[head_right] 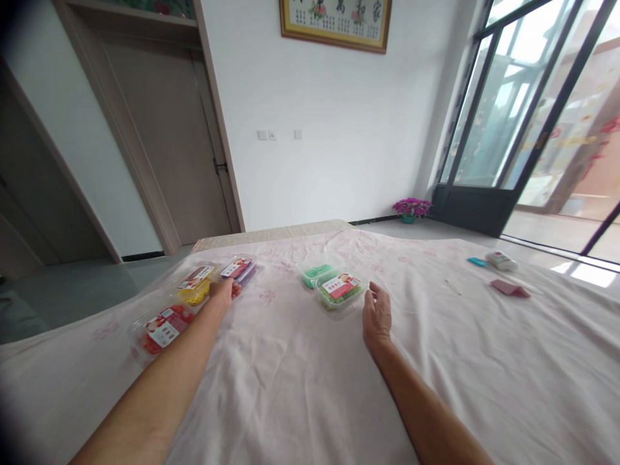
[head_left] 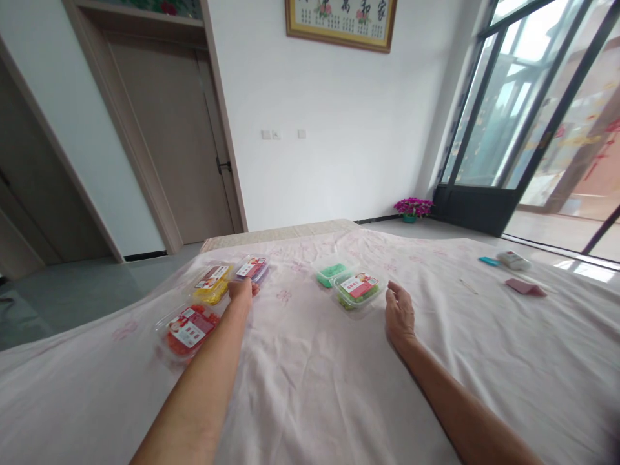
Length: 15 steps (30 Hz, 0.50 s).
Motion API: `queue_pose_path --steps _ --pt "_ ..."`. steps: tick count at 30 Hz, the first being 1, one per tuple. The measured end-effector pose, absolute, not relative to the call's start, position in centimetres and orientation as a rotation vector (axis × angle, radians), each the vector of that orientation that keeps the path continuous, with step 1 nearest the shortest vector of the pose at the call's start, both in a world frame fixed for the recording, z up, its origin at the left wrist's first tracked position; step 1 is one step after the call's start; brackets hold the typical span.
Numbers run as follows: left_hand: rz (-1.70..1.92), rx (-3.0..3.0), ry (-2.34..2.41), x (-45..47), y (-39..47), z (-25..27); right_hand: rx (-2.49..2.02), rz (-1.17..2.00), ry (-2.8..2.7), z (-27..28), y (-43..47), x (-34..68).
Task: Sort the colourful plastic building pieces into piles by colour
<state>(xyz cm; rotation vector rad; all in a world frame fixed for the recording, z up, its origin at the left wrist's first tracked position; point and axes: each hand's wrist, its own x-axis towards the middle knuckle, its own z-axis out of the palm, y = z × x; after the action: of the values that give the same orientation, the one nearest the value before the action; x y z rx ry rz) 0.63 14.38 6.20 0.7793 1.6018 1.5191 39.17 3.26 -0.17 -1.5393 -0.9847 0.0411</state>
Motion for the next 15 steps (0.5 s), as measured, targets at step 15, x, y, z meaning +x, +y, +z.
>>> queue_pose_path --steps 15 --pt "1.285 0.917 1.391 2.3 8.7 5.8 -1.609 0.103 -0.995 -0.9 3.7 39.6"
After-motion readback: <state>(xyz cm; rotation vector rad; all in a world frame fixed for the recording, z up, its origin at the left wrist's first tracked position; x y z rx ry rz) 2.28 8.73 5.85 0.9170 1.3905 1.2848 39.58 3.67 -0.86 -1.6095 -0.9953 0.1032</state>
